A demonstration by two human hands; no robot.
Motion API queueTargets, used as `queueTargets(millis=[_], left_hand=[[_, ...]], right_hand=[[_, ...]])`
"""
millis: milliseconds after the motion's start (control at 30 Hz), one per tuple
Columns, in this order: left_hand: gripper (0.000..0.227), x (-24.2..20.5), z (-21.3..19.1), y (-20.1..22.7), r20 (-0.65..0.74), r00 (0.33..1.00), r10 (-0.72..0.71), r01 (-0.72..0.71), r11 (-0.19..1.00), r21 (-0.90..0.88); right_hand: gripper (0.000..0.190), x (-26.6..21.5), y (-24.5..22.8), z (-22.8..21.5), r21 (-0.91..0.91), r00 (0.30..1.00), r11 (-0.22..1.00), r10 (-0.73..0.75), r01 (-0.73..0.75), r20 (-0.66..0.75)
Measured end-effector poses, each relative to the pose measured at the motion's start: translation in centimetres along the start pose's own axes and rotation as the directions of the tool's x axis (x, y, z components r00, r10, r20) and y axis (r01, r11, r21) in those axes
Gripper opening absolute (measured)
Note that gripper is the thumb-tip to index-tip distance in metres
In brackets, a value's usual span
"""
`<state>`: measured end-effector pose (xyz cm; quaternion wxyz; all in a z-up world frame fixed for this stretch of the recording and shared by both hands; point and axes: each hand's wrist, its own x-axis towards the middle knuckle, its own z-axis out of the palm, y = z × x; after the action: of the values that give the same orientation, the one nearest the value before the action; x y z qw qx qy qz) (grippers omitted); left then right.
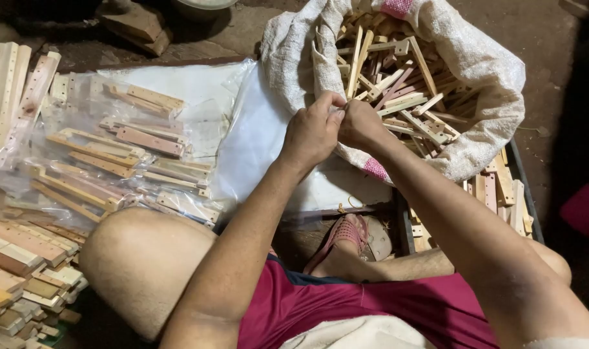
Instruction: The person places small wooden components from a large sack into clear plastic bags by hand.
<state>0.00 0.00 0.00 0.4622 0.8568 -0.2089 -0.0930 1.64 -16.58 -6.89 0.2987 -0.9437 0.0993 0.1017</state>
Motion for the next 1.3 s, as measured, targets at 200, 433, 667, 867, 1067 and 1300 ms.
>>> queueTargets(millis=[200,433,667,867,1067,1300], left_hand=[[0.035,0.4,-0.4,-0.4,0.006,0.983,-0.184,0.181,0.970,0.164],[0.048,-0.3,-3.1,2.0,-0.060,0.969,-0.238,0.245,0.947,0.205],[0.049,-1.3,-5.2,5.6,-0.107,0.986,-0.125,0.136,0.986,0.098],[0.048,-0.9,-5.4,5.3,-0.159,0.984,-0.074,0.081,0.996,0.040],[0.046,-1.2,-5.2,4.8,-0.177,0.978,-0.107,0.119,0.991,0.059],[0.052,-0.4,-6.5,2.2,-0.183,0.895,-0.407,0.438,0.881,0.180]], right_hand=[[0.025,-1.1,-1.3,-1.9,0.067,0.987,0.986,-0.152,0.155,-0.051],[0.059,-5.6,-3.3,-7.1,0.154,0.962,0.962,-0.197,0.228,-0.189],[0.071,-6.8,-5.4,-6.6,0.101,0.770,0.772,-0.596,0.627,-0.227],[0.052,-5.8,-6.3,-10.8,-0.012,0.748,0.753,-0.656,0.658,-0.102],[0.044,-3.6,-4.3,-8.9,-0.043,0.869,0.893,-0.423,0.448,0.257],[0.021,-5.2,-6.8,-11.8,-0.095,0.848,0.880,-0.412,0.465,0.332]])
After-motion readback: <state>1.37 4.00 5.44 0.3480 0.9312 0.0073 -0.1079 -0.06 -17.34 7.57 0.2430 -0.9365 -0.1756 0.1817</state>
